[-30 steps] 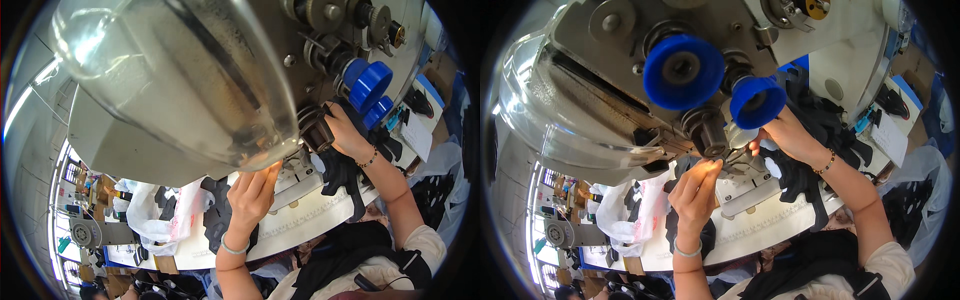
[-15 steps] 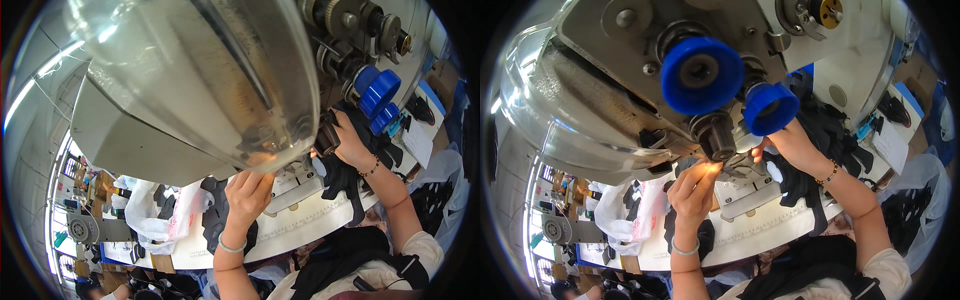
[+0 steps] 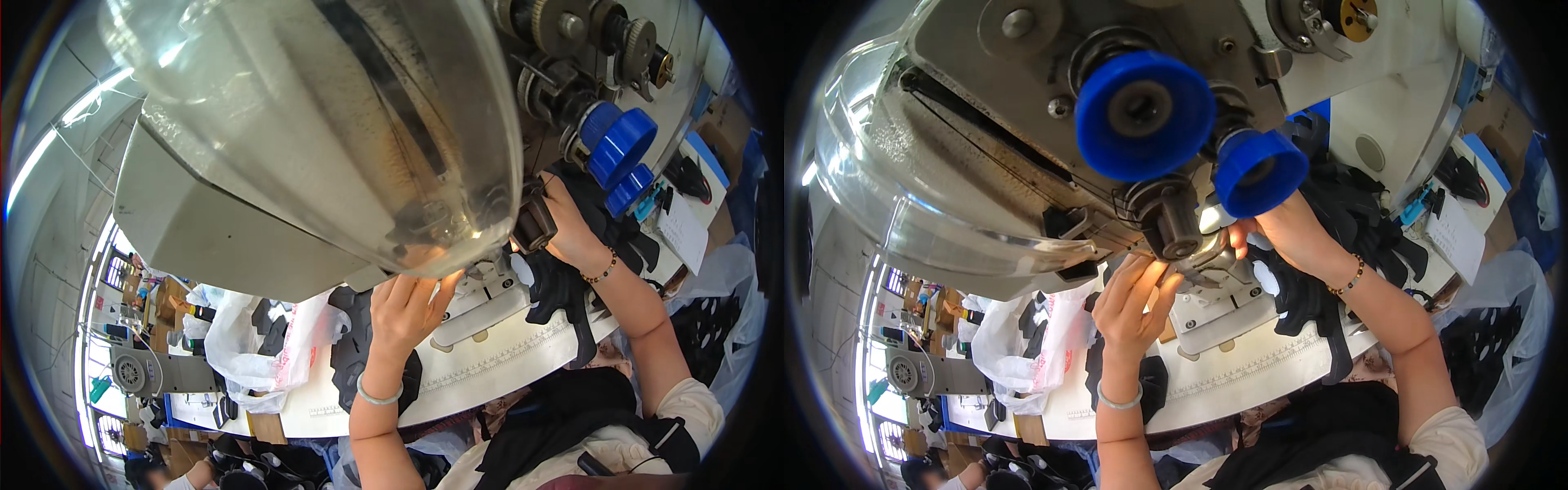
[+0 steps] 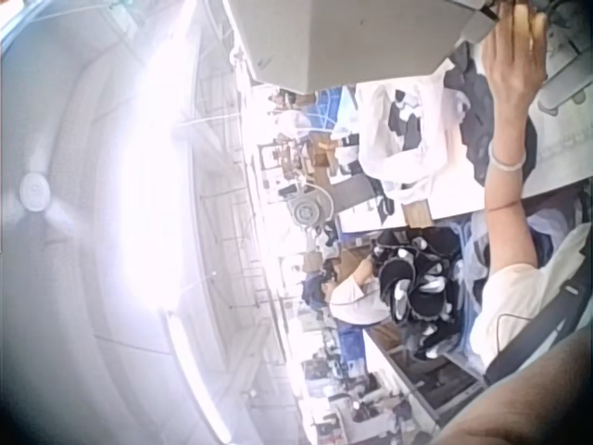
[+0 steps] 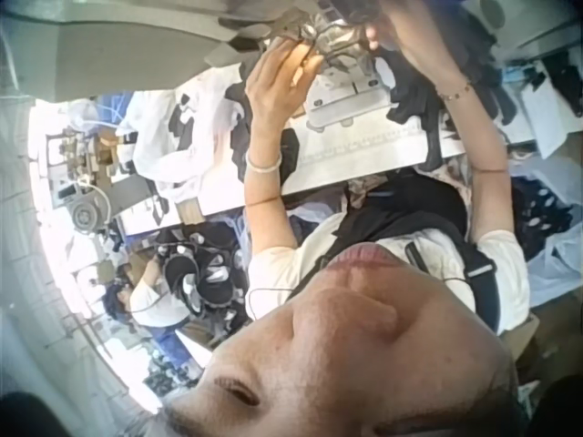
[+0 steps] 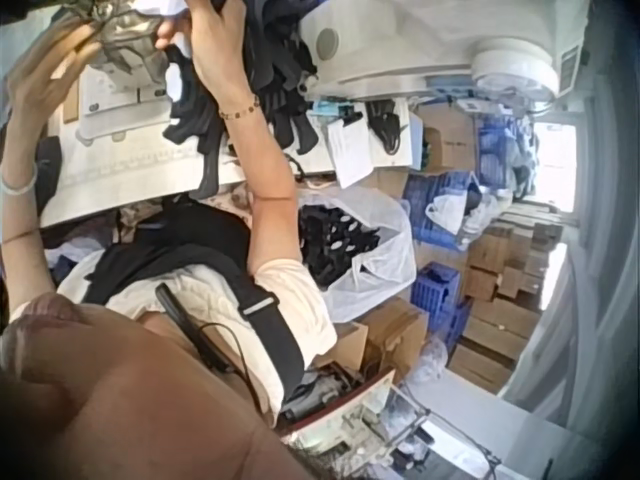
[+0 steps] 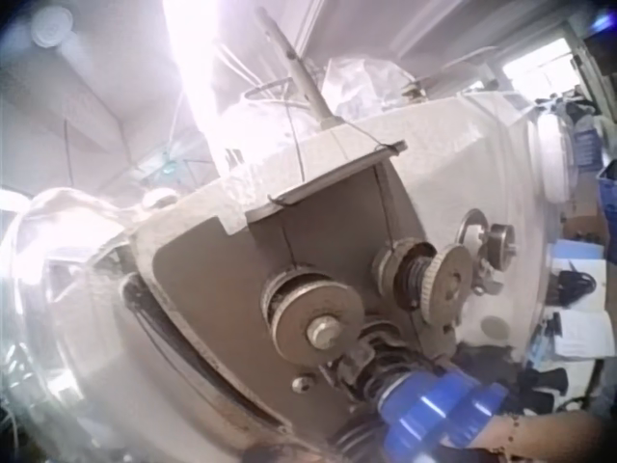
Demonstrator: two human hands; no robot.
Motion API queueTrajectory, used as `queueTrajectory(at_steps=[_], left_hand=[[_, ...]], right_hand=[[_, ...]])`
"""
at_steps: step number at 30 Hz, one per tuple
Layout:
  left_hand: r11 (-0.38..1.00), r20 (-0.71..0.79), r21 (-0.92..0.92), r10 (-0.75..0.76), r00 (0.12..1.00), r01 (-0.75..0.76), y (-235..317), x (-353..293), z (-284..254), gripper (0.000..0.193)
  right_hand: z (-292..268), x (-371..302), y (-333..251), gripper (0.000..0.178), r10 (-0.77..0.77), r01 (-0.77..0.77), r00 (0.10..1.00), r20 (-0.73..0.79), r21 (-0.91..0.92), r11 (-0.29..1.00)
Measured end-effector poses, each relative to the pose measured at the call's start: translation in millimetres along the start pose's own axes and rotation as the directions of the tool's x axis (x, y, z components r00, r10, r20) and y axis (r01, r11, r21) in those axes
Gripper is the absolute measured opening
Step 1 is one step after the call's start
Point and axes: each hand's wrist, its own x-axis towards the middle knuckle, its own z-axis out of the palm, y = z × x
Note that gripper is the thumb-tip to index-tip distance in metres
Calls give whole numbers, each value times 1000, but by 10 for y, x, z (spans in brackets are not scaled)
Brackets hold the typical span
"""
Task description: The person aligns fabric pieces together and feeds them through an industrial sewing machine, stitching the edges together by hand.
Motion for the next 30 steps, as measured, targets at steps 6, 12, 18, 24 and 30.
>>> queueTrajectory(at_steps=[6, 12, 18, 24, 30], left_hand=[[1000, 0, 5, 2, 1000, -2, -9, 3, 13, 26], [1000, 1, 5, -19, 1000, 19, 2, 5, 15, 20], [997, -66, 10, 72, 995, -71, -100, -46, 54, 21], [993, -69, -11, 113, 991, -114, -175, -34, 73, 24], [992, -97, 119, 46, 994, -34, 51, -103, 20, 16]], right_hand=[[-5, 20, -32, 25, -21, 23, 999, 30, -72, 997], [107, -21, -127, 19, -62, 62, 998, 2, -148, 987], [216, -95, -264, 15, -24, 20, 1000, -17, -181, 983], [60, 44, -509, 24, 100, -98, 995, 20, -75, 992], [198, -136, -381, 22, -41, 8, 994, -102, -309, 951]])
